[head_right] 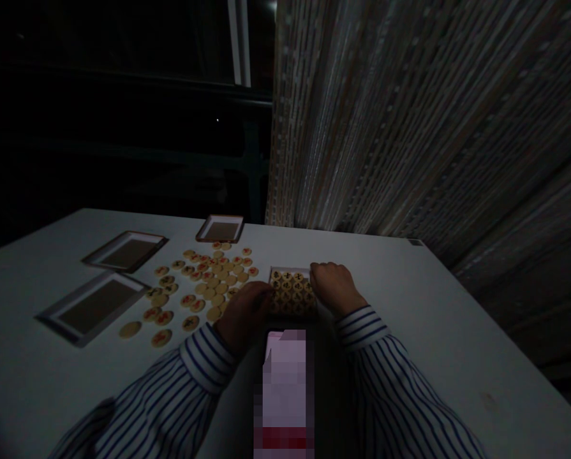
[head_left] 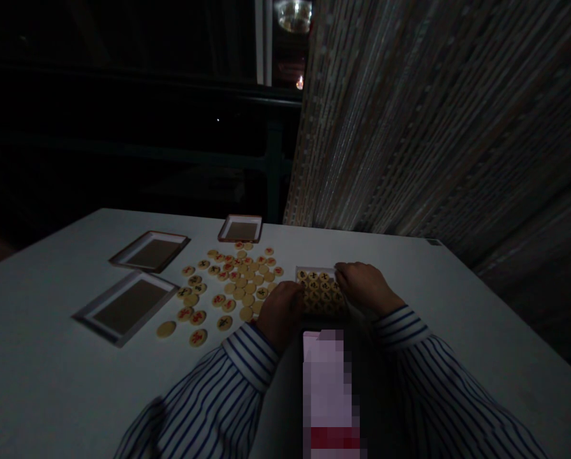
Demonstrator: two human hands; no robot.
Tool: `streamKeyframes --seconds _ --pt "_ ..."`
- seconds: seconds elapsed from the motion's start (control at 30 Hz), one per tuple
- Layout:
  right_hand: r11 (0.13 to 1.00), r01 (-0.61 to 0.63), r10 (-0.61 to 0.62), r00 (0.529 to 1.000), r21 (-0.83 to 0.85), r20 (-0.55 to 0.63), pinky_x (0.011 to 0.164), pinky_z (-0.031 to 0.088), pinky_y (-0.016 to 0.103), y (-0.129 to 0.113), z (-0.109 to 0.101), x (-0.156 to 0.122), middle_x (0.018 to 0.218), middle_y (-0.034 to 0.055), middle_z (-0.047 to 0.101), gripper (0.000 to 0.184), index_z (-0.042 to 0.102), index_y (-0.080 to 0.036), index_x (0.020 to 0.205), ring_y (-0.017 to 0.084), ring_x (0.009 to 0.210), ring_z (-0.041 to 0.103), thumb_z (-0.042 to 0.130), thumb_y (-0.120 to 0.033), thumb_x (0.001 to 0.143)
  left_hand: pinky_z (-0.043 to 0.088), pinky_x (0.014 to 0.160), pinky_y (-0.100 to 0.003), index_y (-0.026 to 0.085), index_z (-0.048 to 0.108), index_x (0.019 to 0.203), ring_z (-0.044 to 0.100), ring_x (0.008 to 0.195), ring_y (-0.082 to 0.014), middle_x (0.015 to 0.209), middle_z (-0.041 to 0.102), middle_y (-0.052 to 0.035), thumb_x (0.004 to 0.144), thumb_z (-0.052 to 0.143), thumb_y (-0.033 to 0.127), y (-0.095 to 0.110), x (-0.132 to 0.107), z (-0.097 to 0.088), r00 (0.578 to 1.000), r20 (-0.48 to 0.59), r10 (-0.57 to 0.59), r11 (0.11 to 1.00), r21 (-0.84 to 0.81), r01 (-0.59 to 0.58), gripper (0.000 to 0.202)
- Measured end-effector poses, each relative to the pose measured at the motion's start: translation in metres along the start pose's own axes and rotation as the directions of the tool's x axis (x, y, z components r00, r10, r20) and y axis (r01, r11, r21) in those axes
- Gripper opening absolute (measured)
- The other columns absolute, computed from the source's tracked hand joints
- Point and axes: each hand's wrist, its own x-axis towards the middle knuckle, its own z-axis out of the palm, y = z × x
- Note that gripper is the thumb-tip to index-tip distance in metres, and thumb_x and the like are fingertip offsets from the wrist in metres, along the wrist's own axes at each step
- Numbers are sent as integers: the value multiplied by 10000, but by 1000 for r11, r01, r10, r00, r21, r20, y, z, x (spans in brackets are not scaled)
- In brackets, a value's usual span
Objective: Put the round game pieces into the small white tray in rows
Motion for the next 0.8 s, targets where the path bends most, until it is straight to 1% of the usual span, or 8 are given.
streamKeyframes --seconds 0.13,0.3,0.43,0.67,0.8 --pt "1000 6 -6 999 -11 34 663 360 284 0 0 1 877 109 656 340 579 -160 921 186 809 592 272 -304 895 475 786 -329 162 576 923 563 872 -170 919 617 -77 788 435 112 -1 -1 1 1000 12 4 1000 2 -4 202" --pt "1000 4 -3 998 -8 65 659 362 278 -1 -1 2 884 115 655 332 586 -153 926 186 806 593 289 -296 887 477 786 -335 170 584 908 571 863 -172 908 618 -73 768 450 94 -1 -2 2 1000 -7 10 1000 2 -10 208" --pt "1000 4 -4 999 0 52 667 363 275 -1 -1 2 875 117 656 325 591 -148 925 188 813 593 300 -286 883 481 783 -335 167 586 904 570 874 -176 911 615 -77 756 446 79 -1 -2 2 1000 7 11 1000 -2 -11 222" --pt "1000 7 -7 1000 8 13 631 361 278 1 4 2 840 104 660 320 590 -166 882 197 780 602 299 -298 879 482 786 -329 162 589 897 572 872 -175 914 614 -75 737 448 62 -1 -1 2 1000 17 6 1000 -1 -6 235" --pt "1000 -15 15 1000 4 1 619 359 279 0 2 2 821 101 659 329 593 -164 881 200 765 606 295 -302 878 479 790 -325 163 591 893 570 873 -173 917 616 -74 740 448 57 -1 -1 2 1000 17 22 1000 8 -22 235"
